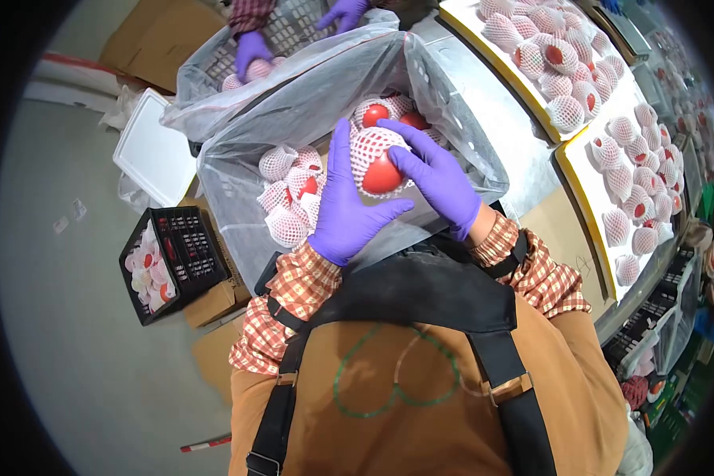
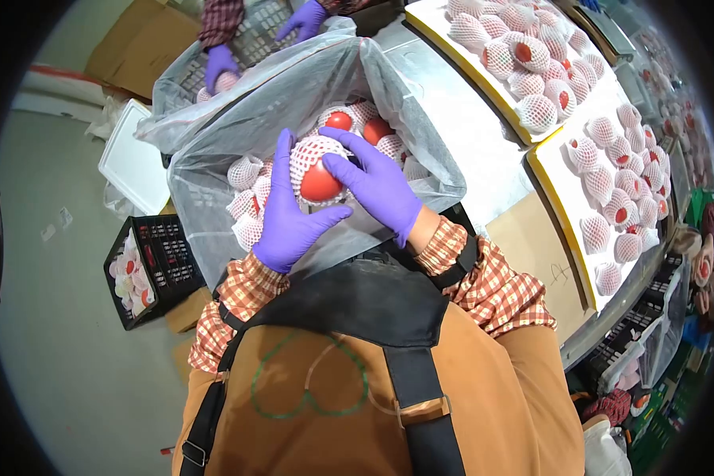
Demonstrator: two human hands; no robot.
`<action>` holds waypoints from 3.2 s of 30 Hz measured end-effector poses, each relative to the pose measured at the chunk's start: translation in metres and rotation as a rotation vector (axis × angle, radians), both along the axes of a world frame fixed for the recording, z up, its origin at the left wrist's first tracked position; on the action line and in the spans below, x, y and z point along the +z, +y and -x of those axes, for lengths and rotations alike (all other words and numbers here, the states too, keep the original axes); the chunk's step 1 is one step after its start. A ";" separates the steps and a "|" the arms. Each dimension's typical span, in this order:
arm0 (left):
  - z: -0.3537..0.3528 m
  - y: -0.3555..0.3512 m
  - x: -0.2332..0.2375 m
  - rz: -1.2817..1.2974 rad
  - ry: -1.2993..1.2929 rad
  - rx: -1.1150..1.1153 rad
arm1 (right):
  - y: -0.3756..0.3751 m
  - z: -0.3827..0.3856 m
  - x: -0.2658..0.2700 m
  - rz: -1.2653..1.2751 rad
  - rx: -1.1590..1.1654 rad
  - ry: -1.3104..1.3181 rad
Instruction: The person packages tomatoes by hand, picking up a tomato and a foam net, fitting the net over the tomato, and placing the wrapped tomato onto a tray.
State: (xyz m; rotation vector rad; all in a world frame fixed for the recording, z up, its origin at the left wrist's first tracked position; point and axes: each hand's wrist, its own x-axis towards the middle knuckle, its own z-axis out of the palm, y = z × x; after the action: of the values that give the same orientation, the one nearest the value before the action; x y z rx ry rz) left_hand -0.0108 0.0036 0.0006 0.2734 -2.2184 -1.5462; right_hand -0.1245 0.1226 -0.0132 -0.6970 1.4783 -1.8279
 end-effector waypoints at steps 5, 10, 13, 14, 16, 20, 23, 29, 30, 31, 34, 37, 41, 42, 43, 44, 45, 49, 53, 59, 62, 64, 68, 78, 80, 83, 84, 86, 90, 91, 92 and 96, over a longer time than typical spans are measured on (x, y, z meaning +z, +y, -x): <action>-0.017 -0.014 -0.009 -0.038 -0.092 0.154 | -0.012 -0.009 0.004 0.031 -0.058 0.363; -0.031 -0.015 0.004 -0.297 0.006 0.077 | -0.014 -0.014 0.019 -0.096 -0.124 0.911; -0.037 -0.019 0.001 -0.469 0.026 0.001 | -0.005 -0.004 0.012 -0.218 -0.072 0.934; -0.038 -0.020 -0.001 -0.525 0.035 -0.036 | -0.001 0.002 0.010 -0.323 -0.009 0.901; -0.041 -0.015 -0.002 -0.794 0.111 -0.032 | 0.009 0.015 0.005 -0.295 -0.007 0.819; -0.044 -0.018 0.004 -1.383 0.217 -0.019 | 0.032 0.033 -0.005 -0.475 0.297 0.472; -0.041 -0.020 0.006 -1.519 0.279 -0.044 | 0.038 0.015 0.005 -0.168 0.380 -0.069; -0.051 -0.018 0.008 -1.512 0.182 -0.152 | 0.036 0.001 0.012 0.500 0.255 -0.912; -0.054 -0.017 0.008 -1.481 0.113 -0.152 | 0.036 0.000 0.012 0.499 0.250 -0.913; -0.051 -0.021 0.004 -1.714 0.229 -0.432 | 0.036 0.001 0.012 0.577 0.274 -0.972; -0.051 -0.013 0.008 -1.263 0.090 -0.328 | 0.037 0.004 0.008 0.670 0.280 -0.970; -0.046 -0.013 0.007 -1.120 0.113 -0.297 | 0.040 0.012 0.011 0.640 0.231 -0.835; -0.048 -0.015 0.006 -1.012 0.152 -0.250 | 0.042 0.017 0.011 0.681 0.176 -0.827; -0.048 -0.016 0.006 -0.979 0.154 -0.232 | 0.042 0.016 0.015 0.709 0.151 -0.809; -0.049 -0.016 0.007 -0.977 0.158 -0.229 | 0.043 0.016 0.017 0.738 0.125 -0.790; -0.050 -0.016 0.007 -0.974 0.158 -0.189 | 0.046 0.015 0.017 0.738 0.129 -0.788; -0.050 -0.015 0.008 -0.971 0.159 -0.152 | 0.051 0.015 0.018 0.650 0.092 -0.749; -0.047 -0.013 0.018 -0.952 0.213 -0.040 | 0.055 0.004 0.030 0.377 0.066 -0.557; -0.038 -0.011 0.034 0.140 0.163 0.064 | 0.040 -0.013 0.034 0.182 0.194 -0.431; -0.015 0.003 0.038 0.399 0.158 -0.114 | 0.026 -0.019 0.026 0.151 0.278 -0.509; -0.014 0.004 0.038 0.042 0.158 -0.191 | 0.032 -0.014 0.020 0.175 0.252 -0.590; -0.015 -0.006 0.037 -0.205 0.209 -0.014 | 0.036 -0.014 0.023 0.194 0.146 -0.511; -0.007 -0.018 0.024 -0.641 -0.020 0.072 | 0.047 -0.005 0.025 0.196 0.161 -0.359; 0.008 0.006 -0.003 -0.870 -0.110 -0.380 | 0.064 0.005 0.030 0.174 0.379 -0.370; 0.013 0.004 -0.004 -0.722 -0.121 -0.392 | 0.067 0.006 0.030 0.179 0.415 -0.359; 0.021 0.005 0.001 -0.780 -0.071 -0.286 | 0.074 0.010 0.035 0.122 0.387 -0.334; 0.020 0.005 0.001 -0.822 -0.070 -0.194 | 0.075 0.012 0.038 0.078 0.344 -0.300; 0.014 0.009 0.010 -0.338 -0.024 0.073 | 0.075 0.015 0.037 0.068 0.206 -0.216; 0.002 0.030 0.032 0.278 0.191 -0.034 | 0.057 0.027 0.016 0.117 -0.125 0.368; 0.002 0.028 0.042 0.466 0.182 -0.178 | 0.053 0.025 0.017 0.223 -0.173 0.431; 0.010 0.031 0.046 0.469 0.204 -0.183 | 0.051 0.024 0.020 0.151 -0.193 0.527; 0.031 0.041 0.046 0.641 0.242 -0.193 | 0.046 0.028 0.008 0.379 -0.231 -0.169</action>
State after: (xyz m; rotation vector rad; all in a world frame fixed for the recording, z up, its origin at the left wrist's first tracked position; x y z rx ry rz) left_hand -0.0413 0.0447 0.0467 -0.3105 -2.4441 -0.8147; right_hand -0.1525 0.1684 -0.0053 -0.5456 1.1521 -2.3178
